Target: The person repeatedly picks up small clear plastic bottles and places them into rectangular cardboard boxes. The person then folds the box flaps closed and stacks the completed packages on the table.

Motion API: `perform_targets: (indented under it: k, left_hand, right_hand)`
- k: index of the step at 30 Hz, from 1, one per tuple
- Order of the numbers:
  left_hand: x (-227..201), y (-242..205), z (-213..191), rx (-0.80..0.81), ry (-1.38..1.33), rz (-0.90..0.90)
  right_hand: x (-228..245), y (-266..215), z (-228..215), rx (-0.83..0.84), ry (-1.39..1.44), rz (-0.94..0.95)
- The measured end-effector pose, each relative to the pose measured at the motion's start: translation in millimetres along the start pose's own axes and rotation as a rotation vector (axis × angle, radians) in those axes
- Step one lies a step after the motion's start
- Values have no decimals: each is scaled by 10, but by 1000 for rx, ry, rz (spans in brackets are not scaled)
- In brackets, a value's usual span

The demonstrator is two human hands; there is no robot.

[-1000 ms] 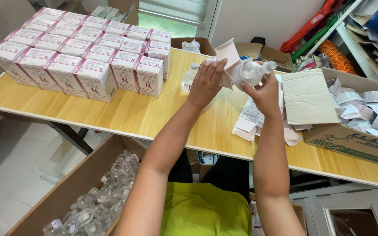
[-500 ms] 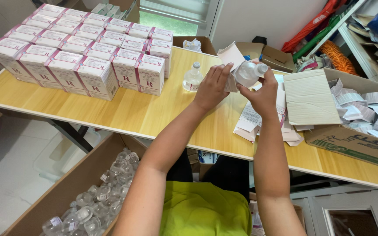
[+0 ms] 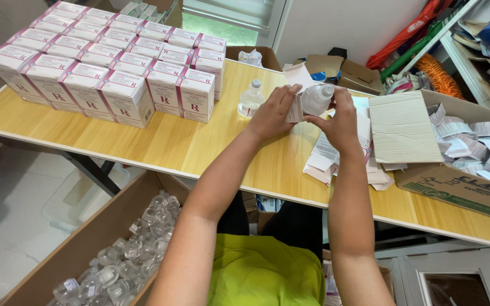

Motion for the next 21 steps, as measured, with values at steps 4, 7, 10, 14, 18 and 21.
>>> perform_targets:
  k: [4, 7, 10, 14, 18, 21]
  left_hand:
    - [49, 14, 35, 36, 2, 9]
    - [60, 24, 42, 46, 24, 34]
    - [69, 25, 47, 66, 20, 33]
    - [115, 34, 47, 92, -12, 0]
    - [191, 28, 27, 97, -88, -76]
    - [197, 23, 17, 92, -138, -63]
  right_hand:
    - [92, -39, -50, 47, 30, -82]
    - [136, -53, -105, 115, 114, -86]
    - [127, -69, -115, 135, 134, 5]
    - [98, -84, -118, 53, 68, -15]
    - [120, -102, -127, -154, 6, -152]
    - [171, -73, -62, -215, -38, -223]
Point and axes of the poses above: each hand's wrist, its own y-axis towards the middle knuckle, its own z-axis out of the palm, x = y × z, the point moved 3 cm from there along y, towards the middle knuckle, and after that the axes turned 13 degrees about x, right-handed, at the moved point
